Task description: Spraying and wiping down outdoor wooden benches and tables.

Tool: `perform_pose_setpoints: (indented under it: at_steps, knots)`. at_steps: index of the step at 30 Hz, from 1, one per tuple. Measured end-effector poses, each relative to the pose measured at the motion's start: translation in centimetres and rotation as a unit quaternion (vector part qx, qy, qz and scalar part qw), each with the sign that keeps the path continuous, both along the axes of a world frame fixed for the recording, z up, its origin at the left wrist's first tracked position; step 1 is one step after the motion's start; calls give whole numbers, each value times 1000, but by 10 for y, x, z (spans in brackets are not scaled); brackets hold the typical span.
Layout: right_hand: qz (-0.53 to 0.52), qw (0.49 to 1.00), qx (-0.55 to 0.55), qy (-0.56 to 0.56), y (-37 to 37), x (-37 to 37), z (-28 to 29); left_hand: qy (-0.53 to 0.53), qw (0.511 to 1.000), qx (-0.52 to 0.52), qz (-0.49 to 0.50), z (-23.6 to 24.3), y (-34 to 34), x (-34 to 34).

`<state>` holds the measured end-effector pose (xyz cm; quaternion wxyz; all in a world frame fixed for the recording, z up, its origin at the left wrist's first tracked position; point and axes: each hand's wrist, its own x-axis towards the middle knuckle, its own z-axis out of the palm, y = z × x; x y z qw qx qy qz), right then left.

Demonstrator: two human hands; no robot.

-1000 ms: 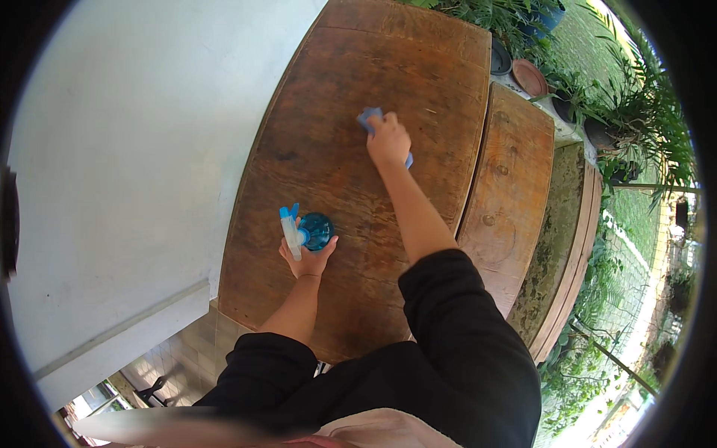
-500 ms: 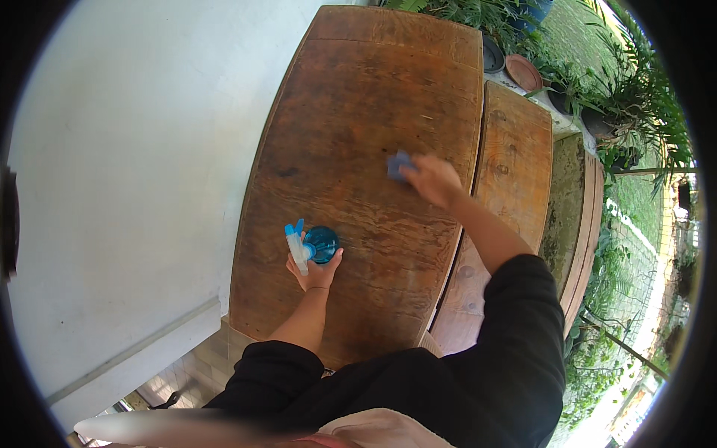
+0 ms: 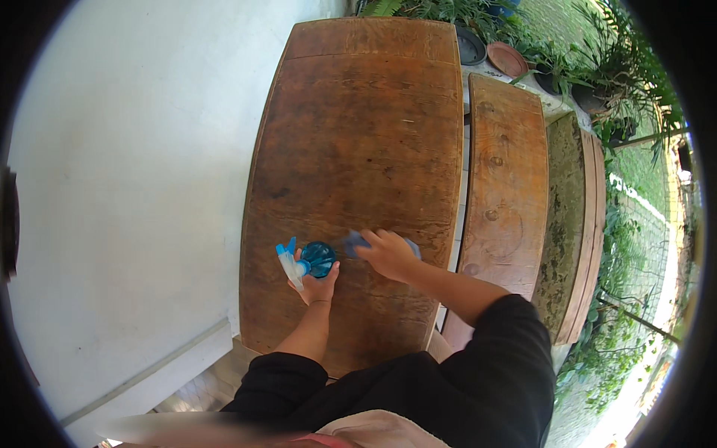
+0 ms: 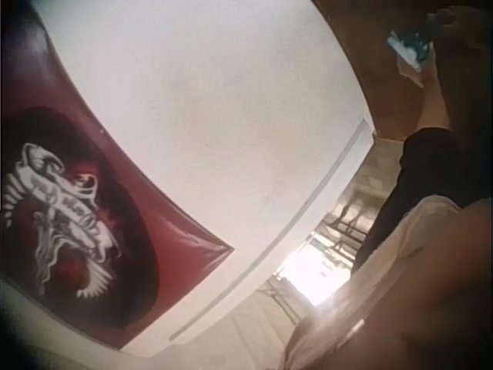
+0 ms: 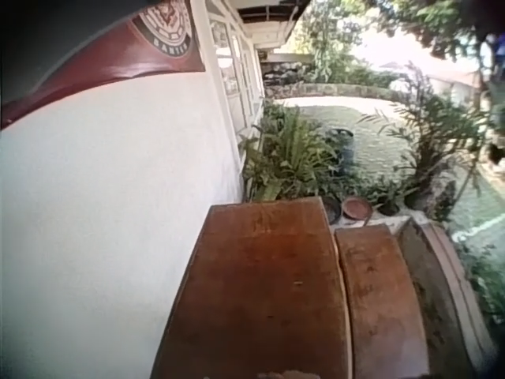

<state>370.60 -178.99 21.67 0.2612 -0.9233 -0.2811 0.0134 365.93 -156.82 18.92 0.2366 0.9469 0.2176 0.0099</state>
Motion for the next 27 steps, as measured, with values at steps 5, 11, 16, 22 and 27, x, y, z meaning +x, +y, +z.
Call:
perform_pose_setpoints:
  at_steps: [5,11,16,22,27]
  knots:
    - [-188,978,-69,57,-87,37,39,-24,997,-69,14,-1,5,-1]
    - [-449,879,-90,-134,-179,199,-19,-43,999,-28,-16,-9,-3,1]
    - [-559,827,-51,-38,-175,215,-10,22,999,-39,14,7,-9,1]
    - [-446,891,-31,-75,-129,61,-13,-29,999,22,-24,6,-1,1]
    - [-385,923,-22,-6,-26,-103,8,-59,997,45,-20,9,-1,4]
